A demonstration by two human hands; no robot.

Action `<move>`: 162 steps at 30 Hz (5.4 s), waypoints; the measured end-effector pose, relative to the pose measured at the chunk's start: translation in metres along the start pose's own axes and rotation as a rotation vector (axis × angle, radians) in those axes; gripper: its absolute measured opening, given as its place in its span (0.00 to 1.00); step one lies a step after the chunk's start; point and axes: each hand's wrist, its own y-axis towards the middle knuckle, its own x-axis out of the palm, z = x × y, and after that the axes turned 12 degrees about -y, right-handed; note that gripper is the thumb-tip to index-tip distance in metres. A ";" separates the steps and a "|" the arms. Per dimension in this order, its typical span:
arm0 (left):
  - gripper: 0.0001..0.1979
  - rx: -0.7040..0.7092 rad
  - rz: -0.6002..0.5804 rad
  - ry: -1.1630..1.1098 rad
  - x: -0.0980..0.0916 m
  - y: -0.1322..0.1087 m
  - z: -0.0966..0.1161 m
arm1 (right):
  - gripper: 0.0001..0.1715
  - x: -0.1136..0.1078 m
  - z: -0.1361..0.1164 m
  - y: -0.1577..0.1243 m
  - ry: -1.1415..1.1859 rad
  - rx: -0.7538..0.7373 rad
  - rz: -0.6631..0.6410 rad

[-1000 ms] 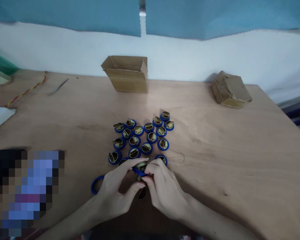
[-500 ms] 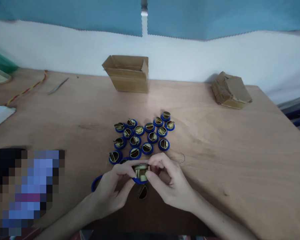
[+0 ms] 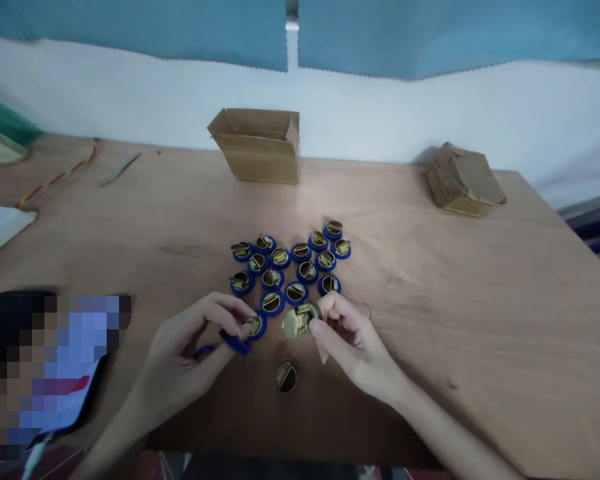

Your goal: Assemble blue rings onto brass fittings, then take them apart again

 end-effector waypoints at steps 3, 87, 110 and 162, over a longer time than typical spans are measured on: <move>0.11 -0.156 -0.106 0.095 -0.023 -0.015 0.002 | 0.18 0.000 -0.002 0.000 -0.018 0.002 0.011; 0.21 -0.084 -0.094 0.286 0.013 -0.029 0.004 | 0.12 -0.090 0.018 0.018 -1.073 0.055 0.322; 0.23 -0.110 -0.405 0.519 0.018 -0.056 -0.009 | 0.24 -0.095 0.013 0.011 -1.083 0.111 -0.006; 0.20 -0.057 -0.147 -0.140 0.054 0.000 0.004 | 0.17 0.019 0.012 -0.010 -0.814 -0.707 0.531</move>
